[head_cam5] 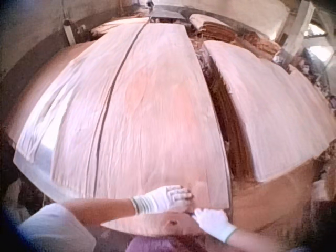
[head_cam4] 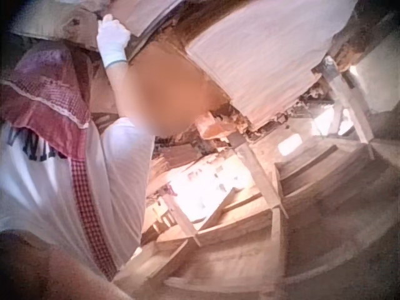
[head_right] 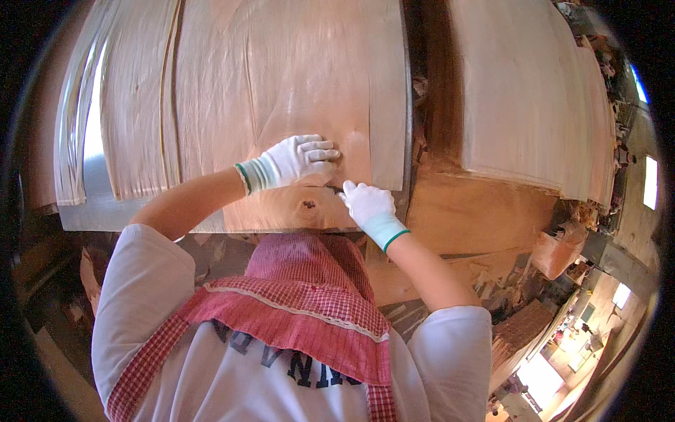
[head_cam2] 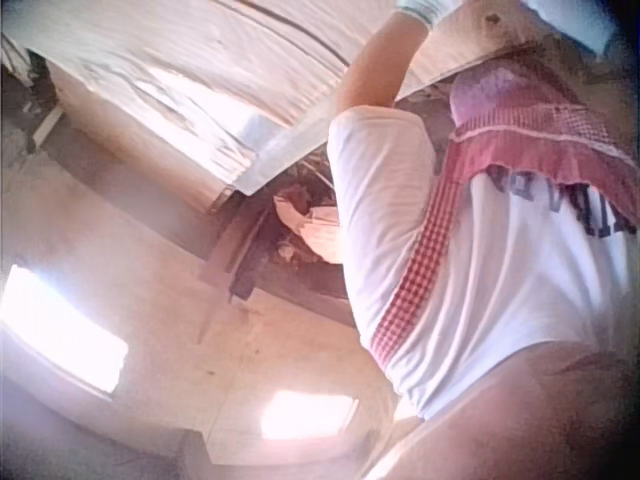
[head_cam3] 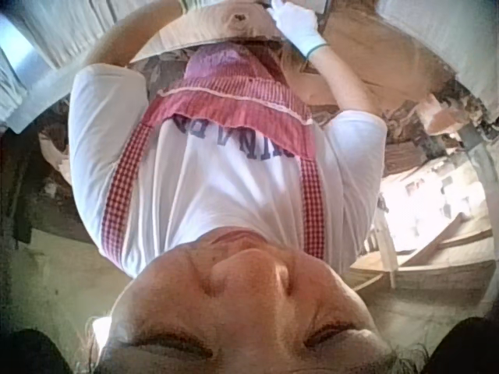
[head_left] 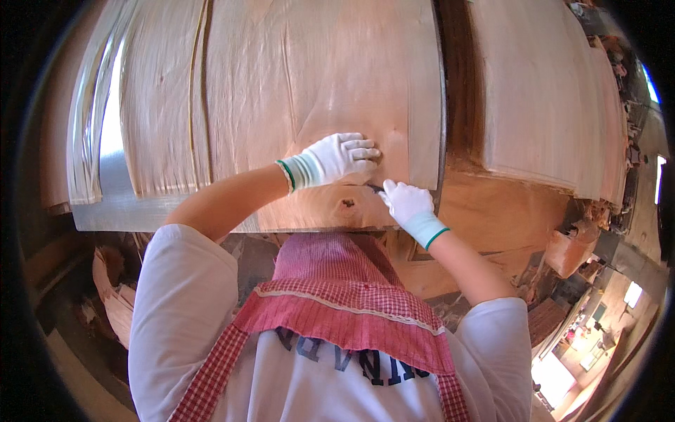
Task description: The person trims and repairs wood veneers by hand using a knife and adhesive tape. They peel off damaged strips, measure and cut new veneer pieces, apply tape to secure them, and smooth the surface to integrate the patches.
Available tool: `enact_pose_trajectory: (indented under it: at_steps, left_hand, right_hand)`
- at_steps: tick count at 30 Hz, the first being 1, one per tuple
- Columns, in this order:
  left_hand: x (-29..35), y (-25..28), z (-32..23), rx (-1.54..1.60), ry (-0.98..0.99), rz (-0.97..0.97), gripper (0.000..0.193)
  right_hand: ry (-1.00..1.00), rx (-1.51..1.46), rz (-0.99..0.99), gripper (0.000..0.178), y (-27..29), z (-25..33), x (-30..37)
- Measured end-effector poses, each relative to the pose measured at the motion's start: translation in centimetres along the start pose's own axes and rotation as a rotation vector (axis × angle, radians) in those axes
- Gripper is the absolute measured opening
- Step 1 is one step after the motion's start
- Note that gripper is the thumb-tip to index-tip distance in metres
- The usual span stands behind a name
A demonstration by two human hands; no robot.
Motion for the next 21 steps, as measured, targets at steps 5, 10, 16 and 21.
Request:
enact_pose_trajectory:
  at_steps: [5, 10, 16, 21]
  left_hand:
    - [-4.1, -2.3, -2.4, 0.005, -0.127, -0.018, 0.045]
    - [-4.5, -3.0, -2.5, -0.046, -0.133, 0.032, 0.044]
    - [-4.7, -2.8, -2.4, -0.027, -0.125, 0.046, 0.044]
    - [-5.1, -2.3, -3.0, -0.021, -0.161, 0.044, 0.052]
  right_hand:
    - [0.036, -0.005, -0.002, 0.028, -0.4, -0.9, 0.6]
    - [-0.267, -0.029, 0.097, 0.028, -2.8, -15.5, 6.3]
    - [-0.244, -0.252, -0.339, 0.025, -0.4, -7.1, 9.3]
    - [0.014, -0.159, 0.44, 0.028, -13.4, 3.2, 11.9]
Point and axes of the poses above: each hand's wrist, its own x-axis away from the middle knuckle, its own y-axis out of the back of the hand, z = x × y, the point moved 10 cm from there along -x, towards the middle knuckle, and after that the axes turned 1 degree about z, right-handed, at the moved point
